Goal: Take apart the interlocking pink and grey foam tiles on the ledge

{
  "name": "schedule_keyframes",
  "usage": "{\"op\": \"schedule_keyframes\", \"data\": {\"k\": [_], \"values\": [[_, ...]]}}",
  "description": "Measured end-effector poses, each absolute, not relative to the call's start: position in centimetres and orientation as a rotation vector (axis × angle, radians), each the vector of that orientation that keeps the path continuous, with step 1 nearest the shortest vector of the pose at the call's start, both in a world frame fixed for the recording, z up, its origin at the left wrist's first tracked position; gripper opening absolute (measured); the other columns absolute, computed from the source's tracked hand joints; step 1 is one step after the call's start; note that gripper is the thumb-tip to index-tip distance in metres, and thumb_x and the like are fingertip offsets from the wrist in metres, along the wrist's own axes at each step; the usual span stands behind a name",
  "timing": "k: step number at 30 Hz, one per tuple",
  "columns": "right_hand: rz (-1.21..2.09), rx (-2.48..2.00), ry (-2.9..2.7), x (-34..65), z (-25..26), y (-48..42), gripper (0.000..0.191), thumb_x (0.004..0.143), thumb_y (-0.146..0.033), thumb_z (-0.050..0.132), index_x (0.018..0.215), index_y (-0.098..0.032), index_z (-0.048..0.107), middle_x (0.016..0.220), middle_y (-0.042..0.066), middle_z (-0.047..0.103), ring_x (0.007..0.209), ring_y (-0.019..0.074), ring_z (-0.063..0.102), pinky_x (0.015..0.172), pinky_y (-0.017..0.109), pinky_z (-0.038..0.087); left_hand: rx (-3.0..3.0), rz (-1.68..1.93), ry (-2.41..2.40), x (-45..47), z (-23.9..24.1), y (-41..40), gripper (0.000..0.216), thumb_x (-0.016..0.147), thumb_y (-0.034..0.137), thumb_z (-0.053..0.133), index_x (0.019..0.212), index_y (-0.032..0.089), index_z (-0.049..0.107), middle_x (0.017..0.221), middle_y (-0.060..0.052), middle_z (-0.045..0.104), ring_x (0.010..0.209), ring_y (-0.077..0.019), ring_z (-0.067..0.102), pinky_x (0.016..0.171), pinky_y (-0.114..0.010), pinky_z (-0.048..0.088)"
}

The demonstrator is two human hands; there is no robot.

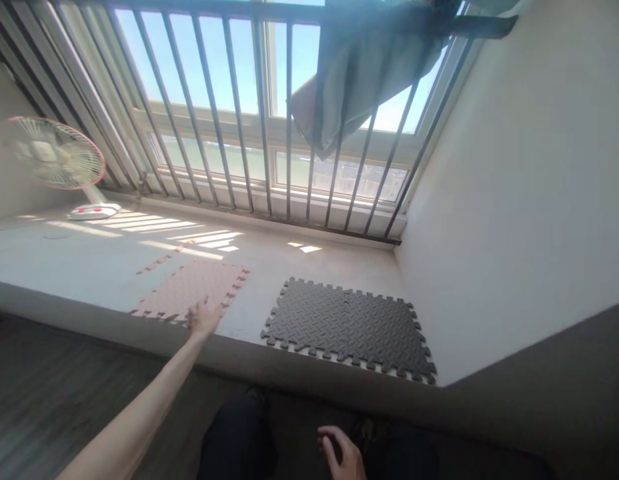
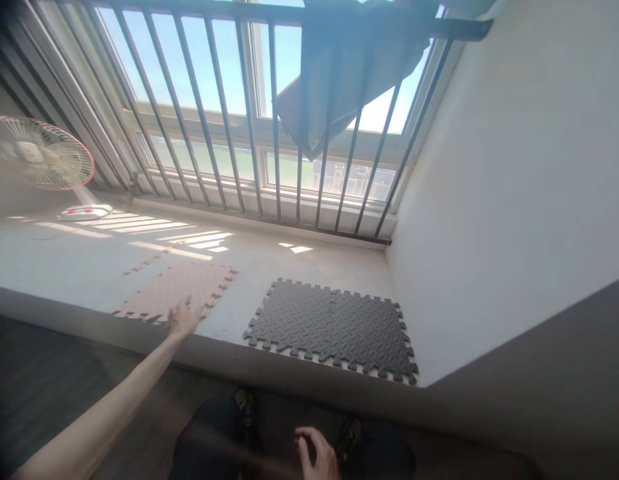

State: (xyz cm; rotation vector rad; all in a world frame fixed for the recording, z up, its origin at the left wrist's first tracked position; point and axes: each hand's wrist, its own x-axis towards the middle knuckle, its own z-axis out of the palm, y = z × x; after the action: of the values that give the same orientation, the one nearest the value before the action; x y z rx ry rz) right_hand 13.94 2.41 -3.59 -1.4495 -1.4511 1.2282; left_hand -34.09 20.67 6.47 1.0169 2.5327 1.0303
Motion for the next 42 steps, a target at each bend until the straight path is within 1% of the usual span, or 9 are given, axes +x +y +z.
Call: {"op": "schedule_keyframes", "data": {"k": [3, 7, 11, 15, 20, 24, 32, 37, 42], "values": [[0.917, -1.446, -1.687, 14.9, 0.0, 8.5, 0.035, 0.106, -0.045, 0.051, 0.121, -0.034, 0.081, 0.126, 0.007, 0.080, 0.124, 0.0296, 0.075, 0.113, 0.048, 0.059, 1.209, 0.865, 2.380, -27.6, 4.9, 22.2, 0.071, 0.089, 0.048, 0.062, 0.150, 0.011, 0.054, 0.154, -0.030, 0.059, 0.151, -0.0447, 0.051, 0.126, -0.060, 0.037], [0.529, -1.502, -1.930, 16.0, 3.3, 17.9, 0.046, 0.107, -0.030, 0.042, 0.140, -0.020, 0.071, 0.145, 0.013, 0.073, 0.138, 0.0260, 0.066, 0.124, 0.046, 0.050, 1.295, 0.769, 2.149, -20.8, 3.9, 24.5, 0.076, 0.090, 0.051, 0.062, 0.152, 0.008, 0.052, 0.166, -0.033, 0.049, 0.159, -0.0435, 0.044, 0.129, -0.054, 0.033], [0.353, -1.695, -2.196, 16.9, 3.5, 24.3, 0.057, 0.106, -0.024, 0.043, 0.160, -0.007, 0.053, 0.169, 0.017, 0.053, 0.162, 0.0265, 0.043, 0.134, 0.046, 0.036, 1.127, 0.755, 2.119, -18.1, 4.7, 26.3, 0.076, 0.083, 0.054, 0.071, 0.145, 0.011, 0.057, 0.156, -0.034, 0.059, 0.153, -0.0467, 0.052, 0.122, -0.054, 0.040], [0.303, -1.790, -2.369, 17.1, 3.3, 26.6, 0.059, 0.107, -0.028, 0.045, 0.162, -0.010, 0.050, 0.174, 0.016, 0.047, 0.161, 0.0305, 0.041, 0.133, 0.050, 0.033, 0.917, 0.874, 2.179, -18.5, 7.3, 27.4, 0.070, 0.069, 0.055, 0.084, 0.124, 0.015, 0.068, 0.130, -0.028, 0.075, 0.134, -0.0477, 0.065, 0.098, -0.053, 0.055], [0.267, -1.833, -2.488, 17.3, 4.7, 28.5, 0.061, 0.103, -0.029, 0.050, 0.162, -0.016, 0.051, 0.173, 0.015, 0.047, 0.152, 0.0332, 0.046, 0.122, 0.054, 0.045, 0.996, 0.937, 1.811, -19.0, 12.0, 28.6, 0.069, 0.061, 0.064, 0.089, 0.107, 0.016, 0.075, 0.093, -0.011, 0.080, 0.091, -0.0305, 0.075, 0.066, -0.033, 0.056], [0.286, -1.917, -2.579, 17.3, 5.6, 30.6, 0.067, 0.103, -0.025, 0.046, 0.169, -0.020, 0.039, 0.183, 0.010, 0.030, 0.155, 0.0355, 0.041, 0.115, 0.057, 0.050, 1.179, 1.016, 1.688, -17.6, 14.6, 28.5, 0.064, 0.059, 0.053, 0.093, 0.109, 0.017, 0.077, 0.087, -0.007, 0.080, 0.080, -0.0256, 0.074, 0.063, -0.030, 0.057], [0.306, -2.002, -2.575, 16.5, 4.9, 31.9, 0.067, 0.103, -0.023, 0.044, 0.170, -0.023, 0.039, 0.182, 0.010, 0.032, 0.153, 0.0387, 0.041, 0.112, 0.062, 0.050, 1.183, 1.135, 1.632, -16.0, 14.5, 25.1, 0.064, 0.085, 0.038, 0.078, 0.145, 0.019, 0.064, 0.079, -0.001, 0.077, 0.068, -0.0204, 0.073, 0.061, -0.028, 0.060], [0.353, -2.001, -2.560, 16.7, 4.4, 32.3, 0.067, 0.104, -0.026, 0.045, 0.170, -0.027, 0.039, 0.183, 0.009, 0.031, 0.153, 0.0390, 0.040, 0.113, 0.064, 0.048, 1.034, 1.235, 1.582, -15.6, 15.5, 21.9, 0.059, 0.089, 0.027, 0.079, 0.145, 0.018, 0.063, 0.071, 0.001, 0.074, 0.062, -0.0181, 0.071, 0.058, -0.027, 0.062], [0.413, -1.938, -2.501, 17.2, 4.3, 31.4, 0.066, 0.103, -0.024, 0.045, 0.169, -0.027, 0.042, 0.183, 0.008, 0.032, 0.156, 0.0389, 0.036, 0.120, 0.068, 0.041, 0.892, 1.344, 1.547, -16.1, 15.2, 19.0, 0.063, 0.088, 0.030, 0.083, 0.147, 0.021, 0.062, 0.075, 0.000, 0.076, 0.062, -0.0185, 0.073, 0.058, -0.029, 0.065]]}}
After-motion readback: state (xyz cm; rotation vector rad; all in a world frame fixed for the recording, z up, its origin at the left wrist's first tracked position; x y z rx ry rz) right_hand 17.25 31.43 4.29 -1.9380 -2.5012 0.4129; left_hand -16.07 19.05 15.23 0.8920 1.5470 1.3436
